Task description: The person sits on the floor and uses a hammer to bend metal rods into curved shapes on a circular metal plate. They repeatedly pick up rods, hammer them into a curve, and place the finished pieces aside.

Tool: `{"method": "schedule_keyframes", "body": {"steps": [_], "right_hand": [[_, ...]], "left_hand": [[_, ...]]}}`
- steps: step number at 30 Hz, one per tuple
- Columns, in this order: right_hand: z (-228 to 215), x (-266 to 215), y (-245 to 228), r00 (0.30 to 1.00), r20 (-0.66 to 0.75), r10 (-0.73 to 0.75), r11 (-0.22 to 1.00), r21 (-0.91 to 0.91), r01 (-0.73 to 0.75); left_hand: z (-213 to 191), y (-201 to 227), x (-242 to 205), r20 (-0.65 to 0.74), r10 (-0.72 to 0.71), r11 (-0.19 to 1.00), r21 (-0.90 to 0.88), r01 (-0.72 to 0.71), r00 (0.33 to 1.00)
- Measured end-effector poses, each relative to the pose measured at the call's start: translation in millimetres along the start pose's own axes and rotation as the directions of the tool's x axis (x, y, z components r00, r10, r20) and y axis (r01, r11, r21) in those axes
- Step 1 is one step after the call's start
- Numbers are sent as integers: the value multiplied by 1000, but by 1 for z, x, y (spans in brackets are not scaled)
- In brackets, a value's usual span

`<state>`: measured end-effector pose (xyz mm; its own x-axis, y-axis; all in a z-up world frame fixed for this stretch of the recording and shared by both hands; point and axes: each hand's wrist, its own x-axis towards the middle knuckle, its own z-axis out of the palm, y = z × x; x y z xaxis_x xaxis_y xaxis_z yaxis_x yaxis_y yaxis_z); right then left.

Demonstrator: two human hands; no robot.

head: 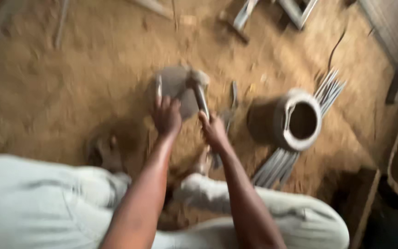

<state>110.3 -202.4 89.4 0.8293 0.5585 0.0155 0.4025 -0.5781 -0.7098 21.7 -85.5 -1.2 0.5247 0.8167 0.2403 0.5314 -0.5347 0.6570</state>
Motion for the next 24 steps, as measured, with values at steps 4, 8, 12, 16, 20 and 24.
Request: {"method": "schedule_keyframes", "body": {"steps": [4,8,12,16,20,24], "right_hand": [[-14,3,-11,925,86,369,835,406,-371],[-42,18,-31,977,-130,169,767,640,-47],[-25,23,-29,972,-68,226,521,851,-62],[8,19,-11,993,8,114,988,109,-114],[13,19,3,828,187,529,786,261,-561],[-2,-2,7,927,80,367,887,271,-375]], "left_hand": [[-4,1,1,-35,104,989,111,-99,994],[9,-3,11,-24,74,997,3,-74,997],[19,-9,-2,96,30,998,-59,-24,995],[20,-9,0,-19,101,995,14,-101,995],[20,-15,4,-46,130,991,15,-130,990],[24,-11,-3,-4,92,996,10,-92,996]]}}
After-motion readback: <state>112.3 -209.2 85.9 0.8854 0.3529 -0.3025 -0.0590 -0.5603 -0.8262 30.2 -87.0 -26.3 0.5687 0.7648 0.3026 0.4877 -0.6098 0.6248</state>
